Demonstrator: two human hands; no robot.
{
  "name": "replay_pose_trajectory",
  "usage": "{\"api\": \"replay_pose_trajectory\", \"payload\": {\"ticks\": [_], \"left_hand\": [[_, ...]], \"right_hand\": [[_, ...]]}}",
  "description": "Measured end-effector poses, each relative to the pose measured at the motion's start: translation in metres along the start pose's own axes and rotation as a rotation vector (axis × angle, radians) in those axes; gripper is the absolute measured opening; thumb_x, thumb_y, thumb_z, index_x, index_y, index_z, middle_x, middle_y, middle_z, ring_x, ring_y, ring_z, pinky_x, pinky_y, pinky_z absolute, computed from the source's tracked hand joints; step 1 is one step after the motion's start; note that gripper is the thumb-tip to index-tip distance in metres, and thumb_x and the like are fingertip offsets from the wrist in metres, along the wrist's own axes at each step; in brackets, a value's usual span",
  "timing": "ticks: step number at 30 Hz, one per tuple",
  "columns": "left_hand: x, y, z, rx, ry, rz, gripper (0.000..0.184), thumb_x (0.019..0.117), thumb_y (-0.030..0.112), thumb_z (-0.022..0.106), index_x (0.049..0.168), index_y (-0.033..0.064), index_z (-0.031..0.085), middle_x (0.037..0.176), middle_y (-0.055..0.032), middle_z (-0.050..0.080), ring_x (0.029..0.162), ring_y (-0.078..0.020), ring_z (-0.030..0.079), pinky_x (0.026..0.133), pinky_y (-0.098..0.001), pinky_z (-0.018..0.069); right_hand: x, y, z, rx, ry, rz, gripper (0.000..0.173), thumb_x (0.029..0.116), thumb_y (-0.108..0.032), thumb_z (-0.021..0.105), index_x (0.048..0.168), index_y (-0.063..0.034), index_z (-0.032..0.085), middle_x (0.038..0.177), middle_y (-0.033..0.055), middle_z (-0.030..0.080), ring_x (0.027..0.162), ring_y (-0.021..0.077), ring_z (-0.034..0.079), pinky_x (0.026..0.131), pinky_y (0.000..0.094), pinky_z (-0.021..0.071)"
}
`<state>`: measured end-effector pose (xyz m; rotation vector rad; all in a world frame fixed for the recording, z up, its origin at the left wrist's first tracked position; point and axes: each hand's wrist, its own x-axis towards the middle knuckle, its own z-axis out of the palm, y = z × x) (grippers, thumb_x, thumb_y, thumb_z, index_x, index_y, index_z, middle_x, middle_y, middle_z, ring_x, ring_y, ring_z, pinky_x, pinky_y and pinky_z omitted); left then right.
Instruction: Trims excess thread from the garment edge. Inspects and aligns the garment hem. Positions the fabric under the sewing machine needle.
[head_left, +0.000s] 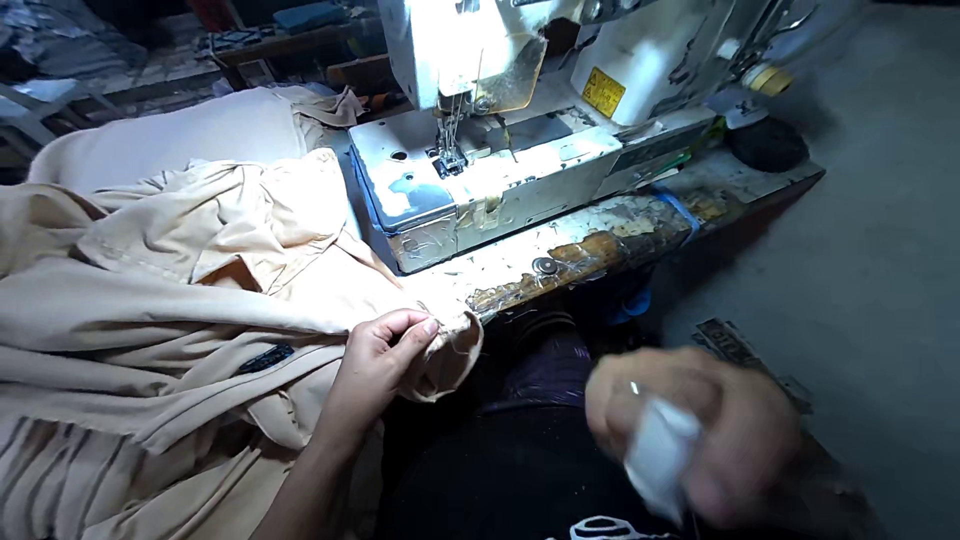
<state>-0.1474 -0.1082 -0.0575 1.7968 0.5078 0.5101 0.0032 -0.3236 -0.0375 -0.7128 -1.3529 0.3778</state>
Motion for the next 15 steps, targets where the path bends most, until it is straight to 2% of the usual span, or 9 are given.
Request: {"api": "replay_pose_trajectory", "payload": {"ticks": [2,3,4,5,6,8,10,12,15], "left_hand": [[-0.001,0.006,0.000,-0.140,-0.039,-0.037,0.018,0.0976,0.008,0.061,0.088,0.0099,0.076,0.074,0.0055,0.070,0.068,0.0010,0.064,0.066,-0.0154,0.0538],[-0.002,0.010,0.000,-0.199,-0.051,-0.054,0.020,0.0977,0.006,0.060,0.087,0.0093,0.076,0.074,0.0045,0.071,0.068,0.0004,0.065,0.067,-0.0157,0.0545],[-0.002,0.012,-0.001,-0.240,-0.056,-0.067,0.022,0.0978,0.005,0.058,0.086,0.0096,0.076,0.073,0.0044,0.070,0.067,0.0003,0.065,0.066,-0.0157,0.0543],[-0.003,0.014,-0.002,-0.270,-0.062,-0.079,0.024,0.0981,0.005,0.057,0.085,0.0099,0.076,0.072,0.0042,0.070,0.067,0.0000,0.065,0.066,-0.0161,0.0548],[-0.004,0.015,-0.003,-0.298,-0.071,-0.092,0.025,0.0985,0.005,0.055,0.086,0.0098,0.076,0.073,0.0034,0.071,0.068,-0.0007,0.066,0.067,-0.0168,0.0555],[-0.004,0.014,-0.006,-0.338,-0.090,-0.104,0.027,0.0989,0.006,0.053,0.087,0.0102,0.077,0.074,0.0028,0.071,0.068,-0.0013,0.066,0.068,-0.0173,0.0558],[-0.003,0.012,-0.009,-0.365,-0.113,-0.100,0.027,0.0991,0.008,0.053,0.087,0.0111,0.077,0.074,0.0022,0.071,0.069,-0.0017,0.066,0.069,-0.0181,0.0560],[-0.002,0.012,-0.011,-0.371,-0.120,-0.096,0.028,0.0992,0.009,0.053,0.085,0.0124,0.077,0.074,0.0026,0.071,0.069,-0.0011,0.066,0.068,-0.0176,0.0557],[-0.003,0.013,-0.011,-0.372,-0.126,-0.077,0.028,0.0983,0.007,0.053,0.086,0.0130,0.077,0.074,0.0035,0.072,0.070,-0.0003,0.067,0.070,-0.0170,0.0562]], "right_hand": [[0.007,0.024,-0.004,-0.116,0.150,0.091,0.014,0.1044,-0.026,0.058,0.105,-0.0196,0.071,0.088,-0.0112,0.070,0.071,-0.0072,0.061,0.063,0.0107,0.0509],[0.010,0.040,-0.004,-0.216,0.201,0.137,0.010,0.1015,-0.022,0.062,0.107,-0.0173,0.069,0.088,-0.0116,0.069,0.068,-0.0095,0.056,0.060,0.0088,0.0467],[0.012,0.053,-0.003,-0.351,0.206,0.159,0.017,0.0991,-0.022,0.065,0.112,-0.0118,0.068,0.091,-0.0087,0.067,0.069,-0.0083,0.054,0.062,0.0096,0.0467],[0.013,0.062,-0.004,-0.498,0.165,0.171,0.030,0.1010,-0.031,0.064,0.120,-0.0079,0.068,0.100,-0.0041,0.068,0.077,-0.0052,0.057,0.068,0.0124,0.0502],[0.013,0.068,-0.004,-0.629,0.104,0.185,0.045,0.1047,-0.043,0.055,0.128,-0.0078,0.067,0.109,0.0005,0.068,0.087,-0.0002,0.060,0.075,0.0183,0.0516],[0.013,0.071,-0.003,-0.759,0.006,0.197,0.054,0.1088,-0.050,0.039,0.137,-0.0124,0.066,0.123,0.0055,0.070,0.107,0.0077,0.066,0.085,0.0283,0.0561],[0.013,0.073,-0.005,-0.825,-0.026,0.150,0.046,0.1085,-0.044,0.045,0.134,-0.0145,0.069,0.108,0.0061,0.070,0.089,0.0084,0.066,0.070,0.0269,0.0539],[0.013,0.076,-0.010,-0.846,-0.034,0.088,0.035,0.1028,-0.034,0.059,0.127,-0.0136,0.073,0.087,0.0027,0.061,0.068,0.0050,0.053,0.057,0.0212,0.0429],[0.014,0.076,-0.015,-0.841,-0.073,0.021,0.026,0.0963,-0.025,0.068,0.111,-0.0046,0.075,0.085,0.0038,0.068,0.071,0.0043,0.058,0.062,0.0192,0.0474]]}}
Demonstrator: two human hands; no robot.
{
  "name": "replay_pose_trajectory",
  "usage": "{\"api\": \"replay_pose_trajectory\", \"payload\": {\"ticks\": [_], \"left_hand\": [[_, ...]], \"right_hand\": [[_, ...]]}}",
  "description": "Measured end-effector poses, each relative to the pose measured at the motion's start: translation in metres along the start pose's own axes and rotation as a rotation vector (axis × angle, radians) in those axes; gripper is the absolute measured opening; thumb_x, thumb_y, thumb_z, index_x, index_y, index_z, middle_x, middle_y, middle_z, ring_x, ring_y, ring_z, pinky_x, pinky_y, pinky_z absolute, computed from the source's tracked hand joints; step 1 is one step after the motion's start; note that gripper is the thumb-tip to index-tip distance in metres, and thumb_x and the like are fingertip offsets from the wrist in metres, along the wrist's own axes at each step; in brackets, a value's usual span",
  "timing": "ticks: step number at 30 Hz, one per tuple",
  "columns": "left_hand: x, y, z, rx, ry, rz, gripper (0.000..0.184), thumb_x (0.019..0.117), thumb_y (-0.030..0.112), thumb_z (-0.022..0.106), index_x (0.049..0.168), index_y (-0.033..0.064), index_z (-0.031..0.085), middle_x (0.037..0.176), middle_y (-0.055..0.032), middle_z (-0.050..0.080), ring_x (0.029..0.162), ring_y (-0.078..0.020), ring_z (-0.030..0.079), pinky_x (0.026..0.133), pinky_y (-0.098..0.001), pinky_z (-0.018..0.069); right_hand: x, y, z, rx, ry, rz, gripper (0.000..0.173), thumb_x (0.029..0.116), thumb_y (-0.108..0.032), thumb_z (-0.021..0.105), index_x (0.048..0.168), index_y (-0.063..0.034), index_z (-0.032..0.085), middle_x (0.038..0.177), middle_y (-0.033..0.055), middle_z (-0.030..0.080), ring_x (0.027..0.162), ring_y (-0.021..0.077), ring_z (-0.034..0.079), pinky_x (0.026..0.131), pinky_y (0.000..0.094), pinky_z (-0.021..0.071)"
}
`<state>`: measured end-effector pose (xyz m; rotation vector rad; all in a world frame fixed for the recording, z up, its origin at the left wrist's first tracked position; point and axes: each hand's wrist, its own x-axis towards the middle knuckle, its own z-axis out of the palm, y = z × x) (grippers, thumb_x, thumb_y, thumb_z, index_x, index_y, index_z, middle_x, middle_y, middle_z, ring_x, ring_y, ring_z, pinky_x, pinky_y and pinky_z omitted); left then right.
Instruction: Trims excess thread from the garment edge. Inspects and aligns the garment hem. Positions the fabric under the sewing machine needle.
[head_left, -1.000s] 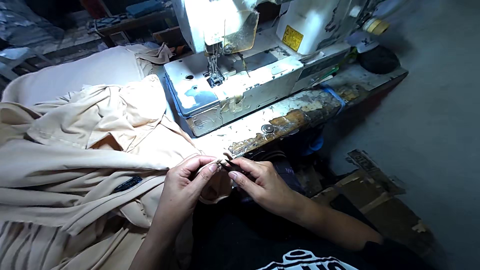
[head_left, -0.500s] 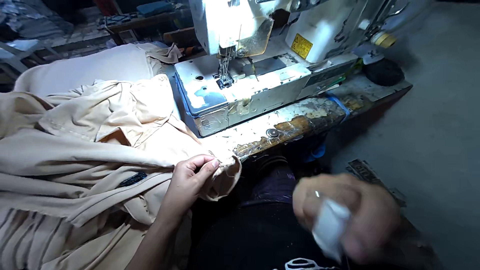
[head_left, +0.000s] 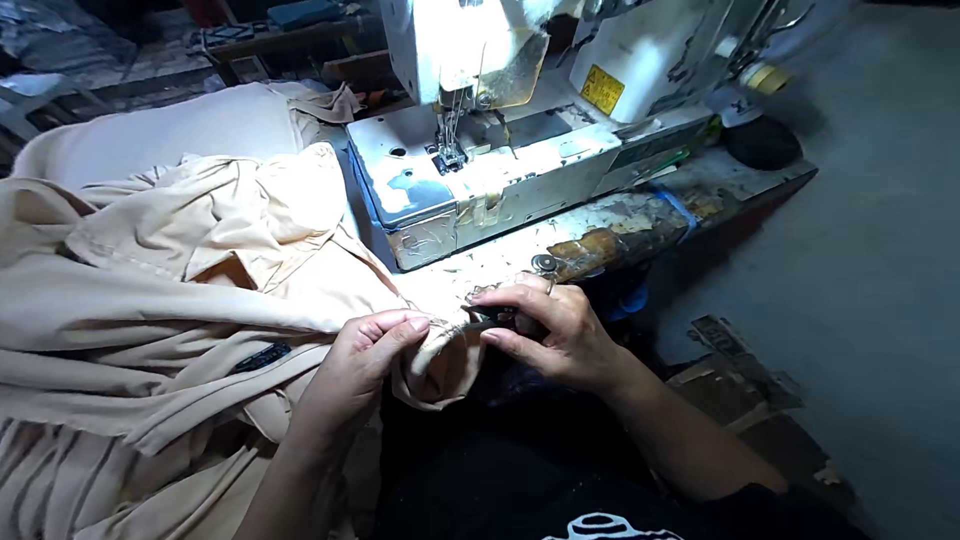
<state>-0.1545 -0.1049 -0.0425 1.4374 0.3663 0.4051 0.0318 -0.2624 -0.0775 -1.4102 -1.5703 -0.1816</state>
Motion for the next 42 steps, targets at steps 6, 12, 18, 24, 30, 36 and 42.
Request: {"api": "replay_pose_trajectory", "payload": {"ticks": [6,12,18,24,30,36,42], "left_hand": [[-0.002,0.001,0.004,0.043,-0.017,0.008,0.027,0.0982,0.006,0.052,0.090,0.0121,0.078,0.077,0.0046,0.072,0.072,-0.0003,0.067,0.072,-0.0172,0.0565],[-0.002,-0.001,0.003,0.061,-0.047,0.000,0.027,0.0991,0.008,0.053,0.091,0.0122,0.078,0.078,0.0040,0.073,0.074,-0.0006,0.068,0.073,-0.0176,0.0569],[-0.002,-0.001,0.003,0.022,-0.041,0.000,0.027,0.0989,0.007,0.053,0.092,0.0117,0.078,0.078,0.0037,0.073,0.073,-0.0006,0.068,0.072,-0.0175,0.0572],[-0.003,0.000,-0.001,0.096,-0.077,0.062,0.015,0.0970,0.017,0.065,0.095,0.0123,0.079,0.084,0.0037,0.075,0.078,-0.0009,0.068,0.075,-0.0173,0.0567],[0.003,-0.005,-0.014,0.322,0.015,0.086,0.010,0.0925,0.019,0.070,0.085,0.0146,0.075,0.074,0.0071,0.069,0.068,0.0013,0.064,0.066,-0.0149,0.0533],[0.001,-0.006,-0.012,0.311,0.037,0.093,0.008,0.0912,0.016,0.071,0.084,0.0140,0.075,0.074,0.0067,0.070,0.069,0.0008,0.065,0.067,-0.0149,0.0542],[0.002,-0.006,-0.014,0.337,0.049,0.115,0.008,0.0906,0.017,0.071,0.085,0.0136,0.075,0.074,0.0062,0.070,0.069,0.0005,0.065,0.067,-0.0147,0.0537]], "right_hand": [[0.005,-0.006,0.010,0.014,-0.018,-0.055,0.022,0.0947,-0.022,0.070,0.102,-0.0011,0.075,0.084,0.0057,0.069,0.074,0.0071,0.062,0.063,0.0200,0.0489],[-0.001,-0.007,0.014,0.181,0.078,-0.050,0.016,0.0960,-0.011,0.068,0.096,0.0025,0.076,0.078,0.0063,0.069,0.068,0.0037,0.059,0.062,0.0171,0.0475],[-0.003,-0.014,0.000,0.815,0.194,0.362,0.021,0.0973,-0.030,0.069,0.116,-0.0210,0.067,0.088,-0.0104,0.065,0.062,-0.0073,0.050,0.055,0.0106,0.0429],[0.007,-0.003,0.011,1.144,-0.115,0.749,0.007,0.0931,-0.006,0.068,0.097,-0.0088,0.073,0.063,-0.0073,0.057,0.046,-0.0063,0.039,0.043,0.0111,0.0304],[0.008,-0.003,0.016,1.128,0.098,0.769,0.015,0.0958,-0.005,0.063,0.082,-0.0092,0.064,0.053,-0.0067,0.045,0.042,-0.0048,0.033,0.041,0.0119,0.0257],[0.004,0.000,0.019,1.038,0.139,0.743,0.011,0.0949,-0.006,0.065,0.085,-0.0086,0.067,0.055,-0.0059,0.047,0.043,-0.0042,0.035,0.042,0.0123,0.0271],[0.002,0.004,0.021,0.959,0.151,0.706,0.010,0.0946,-0.006,0.067,0.085,-0.0077,0.067,0.057,-0.0050,0.050,0.044,-0.0033,0.036,0.042,0.0129,0.0286]]}}
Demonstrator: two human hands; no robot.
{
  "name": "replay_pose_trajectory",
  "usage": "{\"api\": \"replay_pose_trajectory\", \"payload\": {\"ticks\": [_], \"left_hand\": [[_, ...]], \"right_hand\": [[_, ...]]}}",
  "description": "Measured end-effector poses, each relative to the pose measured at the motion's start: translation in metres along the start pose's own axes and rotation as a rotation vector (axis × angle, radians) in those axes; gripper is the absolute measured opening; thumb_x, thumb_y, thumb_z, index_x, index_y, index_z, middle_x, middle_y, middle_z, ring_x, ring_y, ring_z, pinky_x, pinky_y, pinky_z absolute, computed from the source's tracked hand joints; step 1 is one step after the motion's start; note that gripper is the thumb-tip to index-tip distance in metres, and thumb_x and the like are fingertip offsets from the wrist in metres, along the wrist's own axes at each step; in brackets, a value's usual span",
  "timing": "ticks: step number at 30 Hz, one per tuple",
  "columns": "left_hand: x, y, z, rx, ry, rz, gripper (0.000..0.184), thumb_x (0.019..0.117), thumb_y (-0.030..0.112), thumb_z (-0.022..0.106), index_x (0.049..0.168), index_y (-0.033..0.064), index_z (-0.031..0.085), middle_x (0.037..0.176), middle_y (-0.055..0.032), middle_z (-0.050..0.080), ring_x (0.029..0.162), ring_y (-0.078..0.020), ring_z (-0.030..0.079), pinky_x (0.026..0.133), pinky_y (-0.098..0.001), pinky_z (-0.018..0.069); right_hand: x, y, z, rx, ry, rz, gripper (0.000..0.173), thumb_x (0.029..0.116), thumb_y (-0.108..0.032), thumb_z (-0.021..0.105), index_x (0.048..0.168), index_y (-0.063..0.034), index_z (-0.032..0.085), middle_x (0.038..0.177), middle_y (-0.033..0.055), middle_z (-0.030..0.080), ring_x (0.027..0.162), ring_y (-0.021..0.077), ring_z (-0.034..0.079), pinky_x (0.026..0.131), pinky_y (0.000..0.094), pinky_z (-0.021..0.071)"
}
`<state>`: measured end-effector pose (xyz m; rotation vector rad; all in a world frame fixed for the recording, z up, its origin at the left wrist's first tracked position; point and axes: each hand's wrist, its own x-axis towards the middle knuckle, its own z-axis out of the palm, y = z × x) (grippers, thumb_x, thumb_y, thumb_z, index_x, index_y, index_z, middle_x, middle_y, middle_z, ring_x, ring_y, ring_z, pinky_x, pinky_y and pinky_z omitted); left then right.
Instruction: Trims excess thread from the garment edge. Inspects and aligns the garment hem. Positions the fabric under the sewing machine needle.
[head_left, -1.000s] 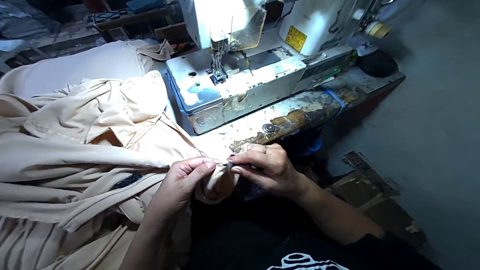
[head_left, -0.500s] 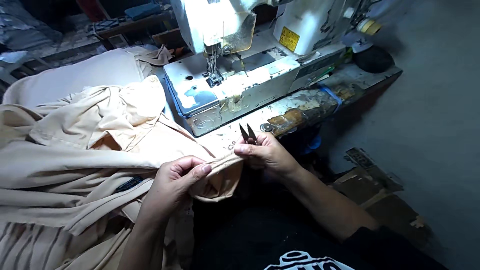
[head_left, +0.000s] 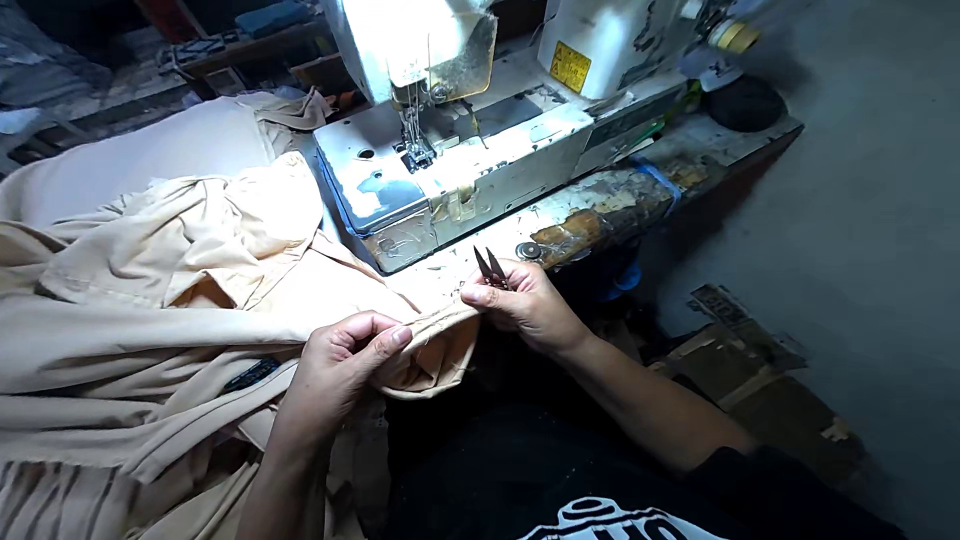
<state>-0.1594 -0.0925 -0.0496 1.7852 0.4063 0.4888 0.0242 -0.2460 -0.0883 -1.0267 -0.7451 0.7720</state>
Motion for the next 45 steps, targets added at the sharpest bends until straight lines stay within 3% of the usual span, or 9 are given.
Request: {"api": "replay_pose_trajectory", "payload": {"ticks": [5,7,10,18,23,29,37,39,45], "left_hand": [[0.000,-0.001,0.007,-0.057,-0.038,-0.024,0.009,0.0929,0.016,0.069,0.088,0.0136,0.076,0.078,0.0054,0.072,0.072,0.0001,0.066,0.069,-0.0154,0.0550],[0.000,0.000,0.011,-0.089,-0.049,-0.038,0.010,0.0941,0.016,0.068,0.090,0.0134,0.076,0.079,0.0054,0.072,0.072,-0.0001,0.066,0.069,-0.0157,0.0551],[-0.001,0.001,0.013,-0.098,-0.056,-0.037,0.013,0.0965,0.016,0.064,0.091,0.0139,0.076,0.079,0.0062,0.072,0.072,0.0003,0.066,0.069,-0.0156,0.0550],[0.000,0.000,0.019,-0.130,-0.059,-0.037,0.017,0.0982,0.015,0.061,0.092,0.0116,0.077,0.082,0.0041,0.071,0.073,-0.0016,0.066,0.070,-0.0171,0.0553],[0.001,-0.002,0.016,-0.196,-0.053,-0.093,0.018,0.0978,0.010,0.060,0.091,0.0113,0.077,0.079,0.0038,0.072,0.071,-0.0005,0.066,0.069,-0.0165,0.0557],[0.005,-0.005,0.012,-0.202,0.075,-0.120,0.021,0.0999,0.007,0.055,0.091,0.0097,0.074,0.074,0.0025,0.071,0.068,-0.0022,0.067,0.066,-0.0197,0.0581],[0.001,0.003,0.014,-0.245,-0.001,-0.086,0.021,0.0991,0.008,0.055,0.091,0.0121,0.074,0.075,0.0036,0.071,0.069,-0.0012,0.066,0.068,-0.0179,0.0566],[0.000,0.003,0.014,-0.262,-0.020,-0.063,0.021,0.0987,0.008,0.056,0.092,0.0121,0.075,0.076,0.0036,0.071,0.070,-0.0009,0.066,0.068,-0.0174,0.0565],[0.001,0.002,0.008,-0.201,-0.011,-0.049,0.019,0.0976,0.007,0.059,0.092,0.0111,0.076,0.078,0.0037,0.072,0.071,-0.0010,0.067,0.070,-0.0172,0.0568]], "right_hand": [[0.000,0.002,0.001,-0.081,-0.019,-0.046,0.009,0.0945,-0.009,0.068,0.085,-0.0080,0.068,0.059,-0.0056,0.052,0.046,-0.0028,0.039,0.044,0.0134,0.0305],[-0.002,0.002,0.005,-0.162,0.038,-0.134,0.003,0.0925,-0.007,0.071,0.096,-0.0062,0.071,0.072,-0.0040,0.061,0.053,-0.0021,0.045,0.048,0.0132,0.0368],[-0.006,0.003,0.010,-0.501,0.146,-0.440,0.033,0.0865,-0.012,0.078,0.116,-0.0016,0.069,0.101,0.0021,0.063,0.070,-0.0008,0.053,0.059,0.0120,0.0455],[-0.009,0.019,0.026,-0.749,0.073,-0.769,0.010,0.0901,-0.008,0.070,0.090,0.0007,0.075,0.077,0.0076,0.061,0.063,0.0060,0.055,0.056,0.0171,0.0458],[-0.029,-0.004,0.017,-0.388,-0.479,-0.574,0.027,0.1032,-0.017,0.058,0.092,0.0054,0.067,0.081,0.0114,0.063,0.078,0.0079,0.058,0.074,0.0186,0.0479],[-0.059,-0.037,0.013,0.025,-0.994,-0.400,0.021,0.0972,-0.011,0.060,0.084,0.0054,0.063,0.081,0.0117,0.063,0.068,0.0066,0.055,0.064,0.0180,0.0438],[-0.029,-0.005,0.013,-0.521,0.050,-0.338,0.030,0.0957,-0.020,0.070,0.122,-0.0049,0.071,0.108,0.0012,0.069,0.088,0.0000,0.063,0.075,0.0165,0.0532],[-0.015,-0.005,0.007,-0.496,0.038,-0.241,0.040,0.0942,-0.023,0.073,0.130,-0.0055,0.067,0.118,-0.0004,0.071,0.084,-0.0025,0.061,0.070,0.0148,0.0505],[0.000,-0.007,0.002,-0.042,-0.033,-0.022,0.028,0.0924,-0.002,0.068,0.120,-0.0081,0.068,0.076,-0.0033,0.061,0.051,-0.0021,0.042,0.046,0.0132,0.0357]]}}
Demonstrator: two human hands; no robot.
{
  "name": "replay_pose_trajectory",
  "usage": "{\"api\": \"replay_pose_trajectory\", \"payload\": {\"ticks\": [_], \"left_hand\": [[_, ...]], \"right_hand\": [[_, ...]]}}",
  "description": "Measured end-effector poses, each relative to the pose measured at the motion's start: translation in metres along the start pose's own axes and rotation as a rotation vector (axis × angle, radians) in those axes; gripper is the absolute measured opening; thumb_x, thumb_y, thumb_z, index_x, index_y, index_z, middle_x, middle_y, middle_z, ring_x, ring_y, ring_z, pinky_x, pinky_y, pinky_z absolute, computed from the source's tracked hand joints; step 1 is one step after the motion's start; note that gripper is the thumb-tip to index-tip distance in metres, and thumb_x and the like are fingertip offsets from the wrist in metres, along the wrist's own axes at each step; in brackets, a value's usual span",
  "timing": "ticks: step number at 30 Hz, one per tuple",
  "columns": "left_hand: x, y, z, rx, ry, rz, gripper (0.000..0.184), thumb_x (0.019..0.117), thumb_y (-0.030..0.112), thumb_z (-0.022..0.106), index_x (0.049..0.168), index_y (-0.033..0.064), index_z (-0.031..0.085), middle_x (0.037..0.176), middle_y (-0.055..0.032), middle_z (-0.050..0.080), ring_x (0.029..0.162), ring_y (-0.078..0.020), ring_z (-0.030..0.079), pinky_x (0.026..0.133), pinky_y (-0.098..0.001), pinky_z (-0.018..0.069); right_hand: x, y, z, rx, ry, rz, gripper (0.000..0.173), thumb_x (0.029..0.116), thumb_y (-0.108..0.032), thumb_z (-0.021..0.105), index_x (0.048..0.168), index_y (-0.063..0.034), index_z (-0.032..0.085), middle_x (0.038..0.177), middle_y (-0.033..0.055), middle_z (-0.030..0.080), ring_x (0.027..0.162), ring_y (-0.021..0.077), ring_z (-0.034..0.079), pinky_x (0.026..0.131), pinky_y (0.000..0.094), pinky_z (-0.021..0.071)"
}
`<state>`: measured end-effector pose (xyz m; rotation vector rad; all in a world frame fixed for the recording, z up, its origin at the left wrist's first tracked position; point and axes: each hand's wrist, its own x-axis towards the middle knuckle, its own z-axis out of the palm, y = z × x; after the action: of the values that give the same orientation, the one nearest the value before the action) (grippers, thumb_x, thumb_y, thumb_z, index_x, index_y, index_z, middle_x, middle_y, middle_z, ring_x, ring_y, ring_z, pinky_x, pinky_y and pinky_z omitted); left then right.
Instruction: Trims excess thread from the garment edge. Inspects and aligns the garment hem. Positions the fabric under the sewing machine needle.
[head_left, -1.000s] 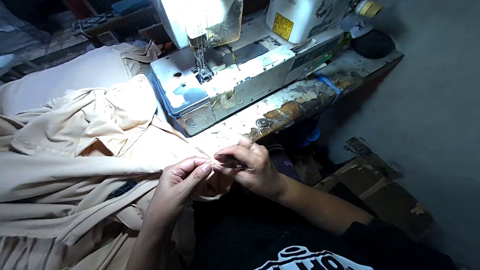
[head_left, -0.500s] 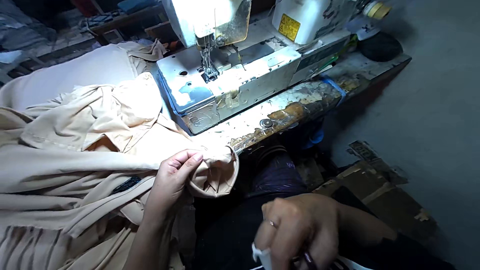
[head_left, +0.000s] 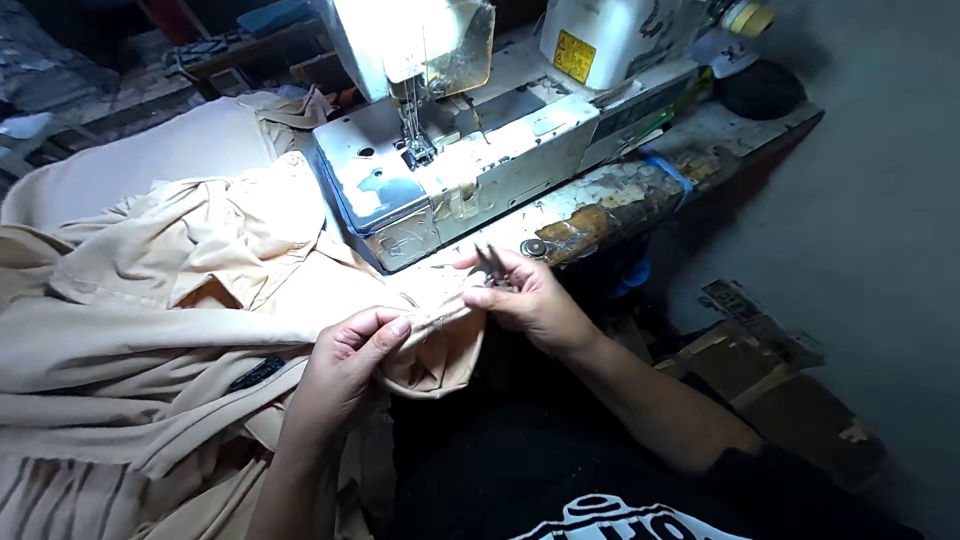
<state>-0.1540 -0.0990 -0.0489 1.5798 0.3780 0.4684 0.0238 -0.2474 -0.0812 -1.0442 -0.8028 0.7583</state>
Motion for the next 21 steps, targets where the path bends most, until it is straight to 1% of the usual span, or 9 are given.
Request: {"api": "replay_pose_trajectory", "payload": {"ticks": [1,3,5,8,9,11,15,21], "left_hand": [[0.001,-0.001,-0.001,0.025,0.010,-0.007,0.018,0.0973,0.007,0.059,0.090,0.0118,0.075,0.076,0.0046,0.071,0.069,-0.0002,0.066,0.068,-0.0162,0.0559],[0.002,-0.002,-0.002,0.038,0.006,-0.020,0.018,0.0974,0.007,0.059,0.091,0.0117,0.075,0.077,0.0041,0.071,0.070,-0.0007,0.066,0.069,-0.0165,0.0562],[0.003,-0.004,0.000,0.027,0.004,-0.033,0.016,0.0968,0.009,0.061,0.091,0.0118,0.075,0.078,0.0038,0.071,0.071,-0.0010,0.067,0.069,-0.0170,0.0566],[0.002,-0.005,0.004,0.015,0.004,-0.026,0.006,0.0923,0.015,0.071,0.093,0.0126,0.077,0.080,0.0038,0.073,0.074,-0.0011,0.068,0.071,-0.0173,0.0571],[0.001,-0.006,0.005,0.018,0.008,-0.018,0.006,0.0913,0.016,0.072,0.093,0.0127,0.077,0.079,0.0041,0.073,0.073,-0.0010,0.068,0.071,-0.0171,0.0571],[0.001,-0.007,0.008,0.022,0.028,-0.015,0.005,0.0909,0.014,0.072,0.092,0.0116,0.077,0.078,0.0032,0.073,0.071,-0.0015,0.067,0.068,-0.0175,0.0570],[0.002,-0.010,0.008,0.027,0.051,-0.007,0.006,0.0909,0.013,0.071,0.090,0.0111,0.077,0.077,0.0023,0.072,0.070,-0.0021,0.067,0.067,-0.0179,0.0567],[0.002,-0.009,0.008,0.023,0.057,-0.008,0.005,0.0905,0.012,0.071,0.090,0.0108,0.076,0.076,0.0021,0.072,0.069,-0.0022,0.067,0.067,-0.0179,0.0568]], "right_hand": [[0.000,-0.002,0.000,0.000,0.033,-0.040,0.029,0.0924,-0.001,0.068,0.121,-0.0086,0.068,0.078,-0.0027,0.061,0.051,-0.0016,0.042,0.046,0.0132,0.0363],[0.000,-0.003,0.001,-0.021,0.063,-0.106,0.031,0.0920,0.001,0.068,0.122,-0.0083,0.066,0.080,-0.0015,0.062,0.051,-0.0008,0.044,0.046,0.0132,0.0374],[0.000,-0.003,0.002,-0.052,0.073,-0.137,0.031,0.0914,0.001,0.068,0.121,-0.0077,0.066,0.080,-0.0024,0.062,0.052,-0.0014,0.044,0.047,0.0128,0.0376],[-0.001,-0.001,0.003,-0.084,0.071,-0.144,0.029,0.0915,0.001,0.069,0.119,-0.0078,0.068,0.083,-0.0029,0.063,0.053,-0.0021,0.044,0.047,0.0121,0.0380],[-0.001,-0.001,0.003,-0.095,0.066,-0.145,0.027,0.0919,0.000,0.069,0.118,-0.0079,0.069,0.084,-0.0030,0.063,0.054,-0.0020,0.045,0.047,0.0119,0.0381],[-0.003,0.000,0.003,-0.122,0.061,-0.147,0.025,0.0925,-0.001,0.069,0.117,-0.0078,0.069,0.084,-0.0030,0.064,0.054,-0.0021,0.045,0.048,0.0117,0.0381],[-0.006,0.000,0.004,-0.159,0.064,-0.164,0.025,0.0930,-0.003,0.069,0.117,-0.0077,0.069,0.088,-0.0039,0.065,0.057,-0.0025,0.047,0.051,0.0114,0.0409],[-0.007,0.001,0.005,-0.140,0.081,-0.175,0.027,0.0919,-0.001,0.069,0.118,-0.0070,0.068,0.085,-0.0032,0.064,0.056,-0.0020,0.047,0.051,0.0120,0.0408]]}}
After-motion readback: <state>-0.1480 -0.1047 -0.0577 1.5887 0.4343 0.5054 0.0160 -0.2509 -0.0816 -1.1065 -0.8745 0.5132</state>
